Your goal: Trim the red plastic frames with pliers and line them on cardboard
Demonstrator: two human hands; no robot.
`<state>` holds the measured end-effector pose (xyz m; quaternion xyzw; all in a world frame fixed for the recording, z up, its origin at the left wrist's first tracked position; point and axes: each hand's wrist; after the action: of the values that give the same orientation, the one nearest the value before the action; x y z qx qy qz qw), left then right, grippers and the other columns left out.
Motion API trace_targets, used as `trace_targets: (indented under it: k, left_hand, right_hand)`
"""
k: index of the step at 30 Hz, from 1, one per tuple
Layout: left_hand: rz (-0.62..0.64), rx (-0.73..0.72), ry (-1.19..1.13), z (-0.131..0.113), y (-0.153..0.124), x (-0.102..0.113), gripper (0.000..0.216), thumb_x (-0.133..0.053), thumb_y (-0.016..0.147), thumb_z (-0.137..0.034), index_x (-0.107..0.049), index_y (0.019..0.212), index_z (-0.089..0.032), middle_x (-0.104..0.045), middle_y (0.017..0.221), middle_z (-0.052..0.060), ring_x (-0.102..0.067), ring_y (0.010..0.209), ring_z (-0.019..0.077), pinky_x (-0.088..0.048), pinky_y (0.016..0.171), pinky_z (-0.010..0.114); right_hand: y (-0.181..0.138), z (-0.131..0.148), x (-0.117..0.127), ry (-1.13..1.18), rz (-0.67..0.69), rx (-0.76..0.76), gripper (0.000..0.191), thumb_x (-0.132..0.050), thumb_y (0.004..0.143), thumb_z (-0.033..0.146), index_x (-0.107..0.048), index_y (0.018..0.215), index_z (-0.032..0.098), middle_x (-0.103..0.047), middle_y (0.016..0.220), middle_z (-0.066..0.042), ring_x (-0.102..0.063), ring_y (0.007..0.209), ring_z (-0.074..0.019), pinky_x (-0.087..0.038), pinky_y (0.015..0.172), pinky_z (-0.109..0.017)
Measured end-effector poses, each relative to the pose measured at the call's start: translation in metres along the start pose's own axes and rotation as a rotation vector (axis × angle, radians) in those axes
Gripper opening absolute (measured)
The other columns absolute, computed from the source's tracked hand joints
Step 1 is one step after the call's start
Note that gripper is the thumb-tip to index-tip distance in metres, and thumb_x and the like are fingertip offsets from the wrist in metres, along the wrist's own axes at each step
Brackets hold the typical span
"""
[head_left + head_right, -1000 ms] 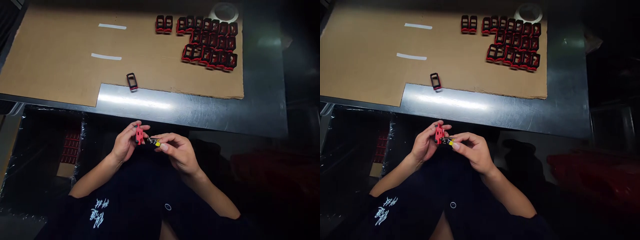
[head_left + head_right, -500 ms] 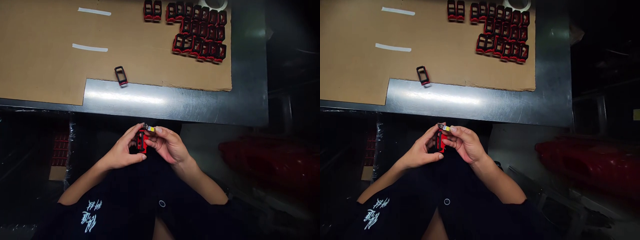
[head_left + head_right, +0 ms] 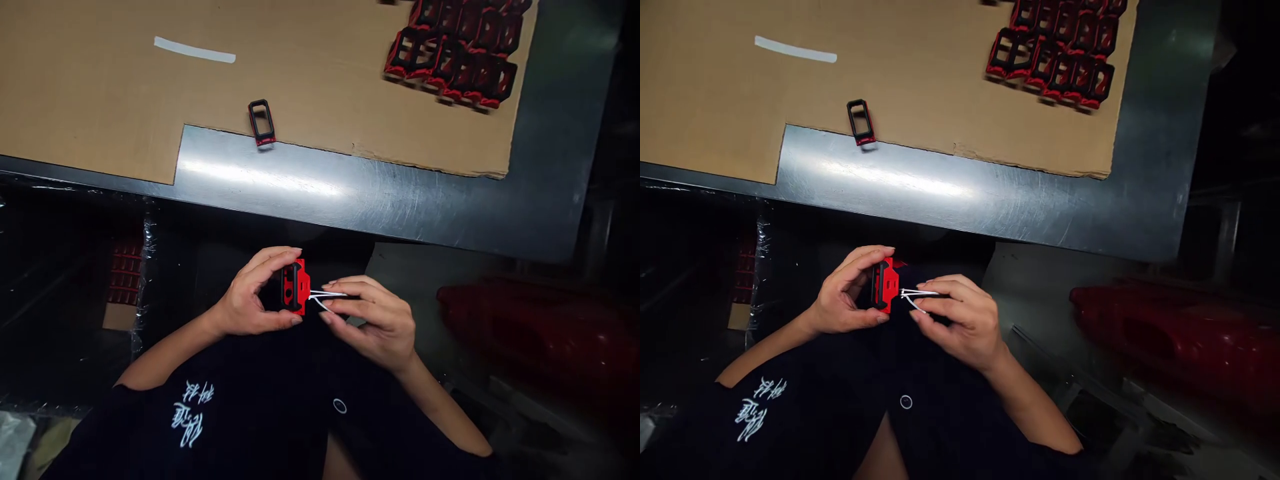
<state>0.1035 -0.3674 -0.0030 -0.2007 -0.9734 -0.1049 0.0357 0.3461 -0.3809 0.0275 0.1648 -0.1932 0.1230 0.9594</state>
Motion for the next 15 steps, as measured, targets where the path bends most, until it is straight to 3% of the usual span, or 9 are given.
trace_targets:
  k: [6,15]
  left_hand:
    - [0.058,-0.009,-0.004,0.0031,-0.0004,-0.0035,0.09,-0.086,0.076,-0.03,-0.043,0.155,-0.032,-0.056,0.144,0.015,-0.058,0.131,0.0313,-0.053,0.11,0.05]
    - [0.037,-0.035,0.004,0.0036,-0.0045,-0.0024,0.09,-0.086,0.077,-0.03,-0.042,0.155,-0.03,-0.057,0.142,0.015,-0.057,0.131,0.0305,-0.053,0.11,0.049]
  right_hand:
    - [0.0027,0.013,-0.007,-0.04,0.054,0.097,0.015,-0.08,0.085,0.014,-0.077,0.098,0.021,-0.075,0.1,-0.006,-0.071,0.092,-0.0195,-0.063,0.079,-0.033]
    - [0.005,0.0139,-0.0075,-0.048,0.091,0.12,0.013,-0.079,0.087,0.014,-0.077,0.098,0.02,-0.075,0.1,-0.006,-0.07,0.092,-0.0191,-0.063,0.079,-0.032]
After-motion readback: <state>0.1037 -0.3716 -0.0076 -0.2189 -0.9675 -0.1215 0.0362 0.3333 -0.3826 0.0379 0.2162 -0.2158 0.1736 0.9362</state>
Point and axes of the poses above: each hand's wrist, its own y-axis towards the middle knuckle, its own x-axis out of the back of the hand, z = x × y
